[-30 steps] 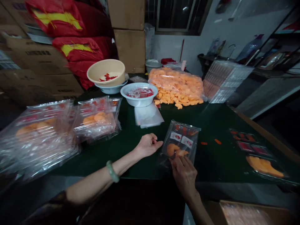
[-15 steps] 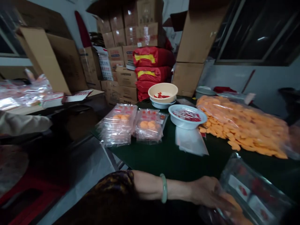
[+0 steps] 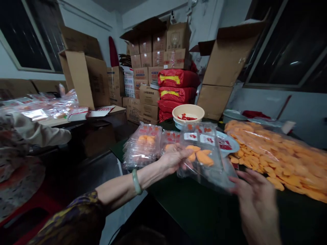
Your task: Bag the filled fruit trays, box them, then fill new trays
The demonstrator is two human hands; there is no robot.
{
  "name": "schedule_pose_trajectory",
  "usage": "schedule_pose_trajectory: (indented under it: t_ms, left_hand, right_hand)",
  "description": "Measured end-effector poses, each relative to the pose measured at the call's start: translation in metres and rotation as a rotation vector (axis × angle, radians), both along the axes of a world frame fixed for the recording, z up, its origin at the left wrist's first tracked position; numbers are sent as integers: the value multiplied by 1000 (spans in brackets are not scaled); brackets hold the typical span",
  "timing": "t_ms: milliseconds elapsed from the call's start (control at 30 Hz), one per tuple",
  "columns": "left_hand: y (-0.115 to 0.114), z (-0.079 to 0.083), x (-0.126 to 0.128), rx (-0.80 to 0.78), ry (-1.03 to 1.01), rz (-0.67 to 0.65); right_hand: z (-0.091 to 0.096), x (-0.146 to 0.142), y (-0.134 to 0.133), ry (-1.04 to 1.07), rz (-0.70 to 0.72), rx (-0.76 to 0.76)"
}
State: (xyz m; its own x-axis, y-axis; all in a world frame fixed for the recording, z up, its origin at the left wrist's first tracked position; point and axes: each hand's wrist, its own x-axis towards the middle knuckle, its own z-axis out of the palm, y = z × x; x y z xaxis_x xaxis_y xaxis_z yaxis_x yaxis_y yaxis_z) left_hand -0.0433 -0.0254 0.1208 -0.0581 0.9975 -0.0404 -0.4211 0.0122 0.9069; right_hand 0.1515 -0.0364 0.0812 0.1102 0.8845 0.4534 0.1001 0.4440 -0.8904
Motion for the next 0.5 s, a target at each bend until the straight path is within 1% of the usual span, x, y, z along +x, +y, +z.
schedule_pose_trajectory:
  t_ms: [33, 67, 100, 133, 167, 233, 333, 400, 467, 500]
  left_hand:
    - [1, 1, -6, -8, -4, 18]
    - [2, 3, -11, -16, -19, 37]
    - [3, 4, -15, -26, -51, 69]
    - [4, 5, -17, -43, -108, 106]
    - [6, 7, -20, -67, -180, 137]
    - [11, 7, -25, -116, -331, 174]
    - [17, 3, -30, -184, -478, 142]
    - [19, -3, -31, -222, -546, 140]
    - [19, -9, -31, -251, -620, 164]
    - [19, -12, -30, -258, -659, 189]
  right_hand:
    - [9, -14, 7, 16, 106, -152]
    - [16, -27, 12, 27, 222, -260]
    - [21, -40, 17, 51, 323, -324]
    - [24, -53, 22, 88, 384, -356]
    - [26, -65, 25, 142, 399, -361]
    - [25, -86, 31, 263, 362, -350]
    - [14, -109, 39, 363, 326, -385]
    - [3, -117, 44, 353, 330, -404]
    - [-7, -119, 47, 270, 329, -402]
    - [-10, -118, 48, 214, 298, -387]
